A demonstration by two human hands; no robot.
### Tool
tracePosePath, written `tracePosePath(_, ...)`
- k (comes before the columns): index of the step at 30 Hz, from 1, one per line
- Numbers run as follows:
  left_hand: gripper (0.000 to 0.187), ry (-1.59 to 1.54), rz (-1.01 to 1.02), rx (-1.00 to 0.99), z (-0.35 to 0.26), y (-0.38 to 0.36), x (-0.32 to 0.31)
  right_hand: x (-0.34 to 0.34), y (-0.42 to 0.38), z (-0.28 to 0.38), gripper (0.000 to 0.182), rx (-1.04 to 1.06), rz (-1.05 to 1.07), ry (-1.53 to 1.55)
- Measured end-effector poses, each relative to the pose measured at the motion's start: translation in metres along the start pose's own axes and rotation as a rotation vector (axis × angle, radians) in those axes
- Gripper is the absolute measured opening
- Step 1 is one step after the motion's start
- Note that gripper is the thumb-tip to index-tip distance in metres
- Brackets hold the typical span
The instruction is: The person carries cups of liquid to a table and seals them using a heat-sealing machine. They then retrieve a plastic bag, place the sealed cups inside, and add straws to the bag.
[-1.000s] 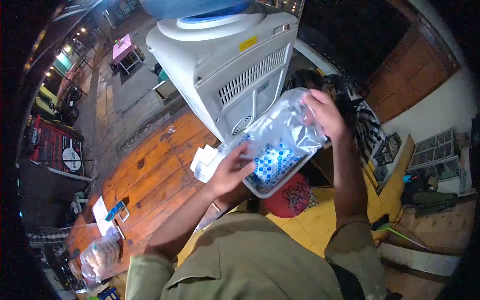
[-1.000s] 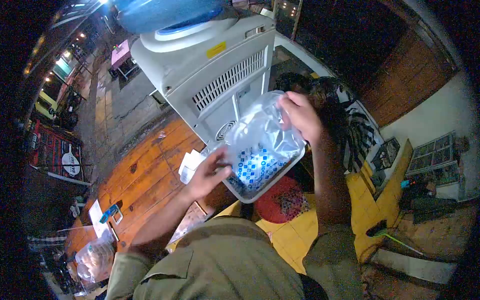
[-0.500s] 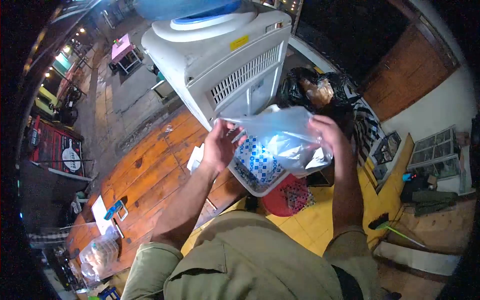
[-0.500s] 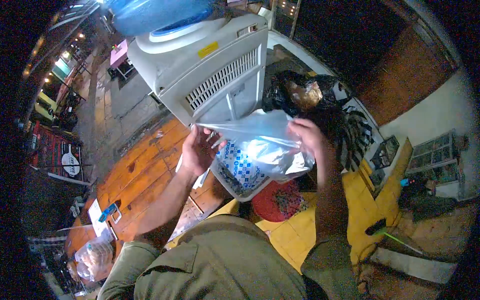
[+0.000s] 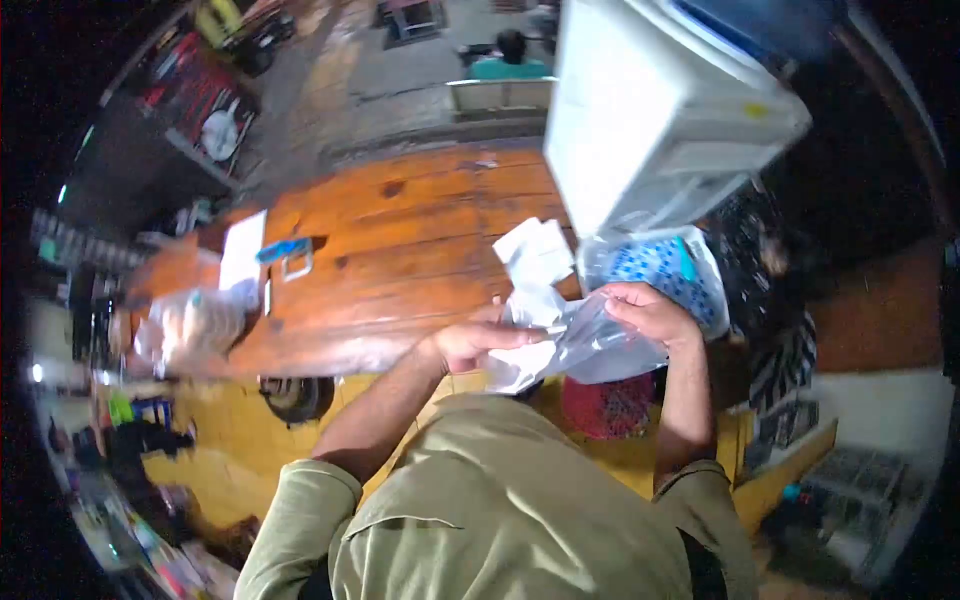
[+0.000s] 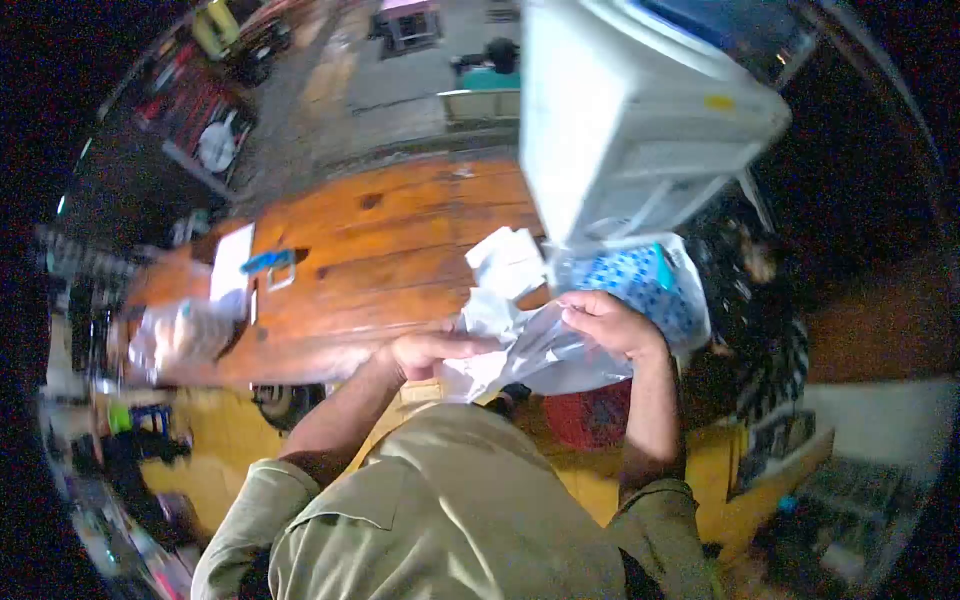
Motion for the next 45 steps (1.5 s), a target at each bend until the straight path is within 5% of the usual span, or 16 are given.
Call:
tracePosePath(4, 0.015, 0.140, -0.482, -0.266, -0.002, -0.110, 0.043, -0.073, 0.054, 0.025, 0.025, -0.011, 0.145, -0.192)
tracePosePath(7, 0.014, 0.157, -0.502, -0.421, 0.021, -0.219, 0.050, -0.172, 0.089, 0.058, 0.026, -0.093, 0.253, -0.338)
tracePosePath(9, 0.011, 0.276, -0.585, -0.463, 0.053, -0.293, 0.056, -0.238, 0.123, 0.059, 0.032, 0.301, 0.050, -0.473)
tracePosePath(13, 0.024, 0.388, -1.336, -0.599, 0.126, -0.437, 0.051, -0.427, 0.108, 0.123, 0.042, 1.013, -0.381, -1.091)
tracePosePath(15, 0.024, 0.208, -1.553, -0.529, 0.168, -0.493, 0.037, -0.507, 0.102, 0.121, 0.036, 0.914, -0.115, -0.848)
tracePosePath(17, 0.022, 0.039, -1.539, -0.812, 0.203, -0.525, 0.025, -0.596, 0.086, 0.114, 0.034, 0.681, 0.396, -0.685)
tracePosePath(23, 0.018, -0.253, -1.752, -1.244, 0.291, -0.619, -0.030, -0.792, 0.084, 0.049, 0.021, 0.865, 1.075, -0.805)
tracePosePath(27, 0.017, -0.142, -2.611, -0.767, 0.413, -0.689, -0.077, -0.897, 0.124, 0.053, 0.010, 0.708, 1.126, -0.541)
tracePosePath(30, 0.018, -0.367, -2.672, -0.344, 0.425, -0.728, -0.136, -0.985, 0.124, 0.062, 0.013, 0.528, 1.283, -0.557)
tracePosePath(32, 0.027, 0.320, -3.062, 0.030, 0.408, -0.740, -0.144, -1.040, 0.094, 0.052, 0.018, 0.524, 1.482, -0.547)
tracePosePath(37, 0.031, 0.470, -2.971, -0.084, 0.413, -0.815, -0.117, -1.177, 0.018, 0.041, 0.027, 0.198, 1.941, -0.442)
tracePosePath(39, 0.021, 0.100, -3.202, -0.449, 0.441, -0.845, -0.126, -1.221, -0.004, 0.043, 0.034, 0.024, 2.087, -0.383)
tracePosePath(41, 0.009, -0.568, -3.046, -1.454, 0.477, -0.865, -0.142, -1.252, -0.037, 0.064, 0.049, 1.342, 1.928, -0.745)
tracePosePath(43, 0.011, -0.620, -2.995, -1.864, 0.514, -0.879, -0.171, -1.300, -0.045, 0.039, 0.053, 1.644, 1.812, -0.979)
tracePosePath(44, 0.005, -0.607, -3.110, -1.413, 0.530, -0.888, -0.176, -1.325, -0.051, 0.025, 0.053, 1.640, 1.876, -1.348)
tracePosePath(45, 0.005, -0.613, -3.141, -1.428, 0.530, -0.903, -0.187, -1.348, -0.059, 0.016, 0.053, 1.614, 1.895, -1.734)
Point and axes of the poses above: each hand's wrist, its own y-axis towards the middle knuckle, its own x-axis out of the back of the hand, z = x × y, the point moved 3 cm from there along y, towards the middle knuckle, and after that the axes turned 5 degrees about -y, right-handed, at the moved point
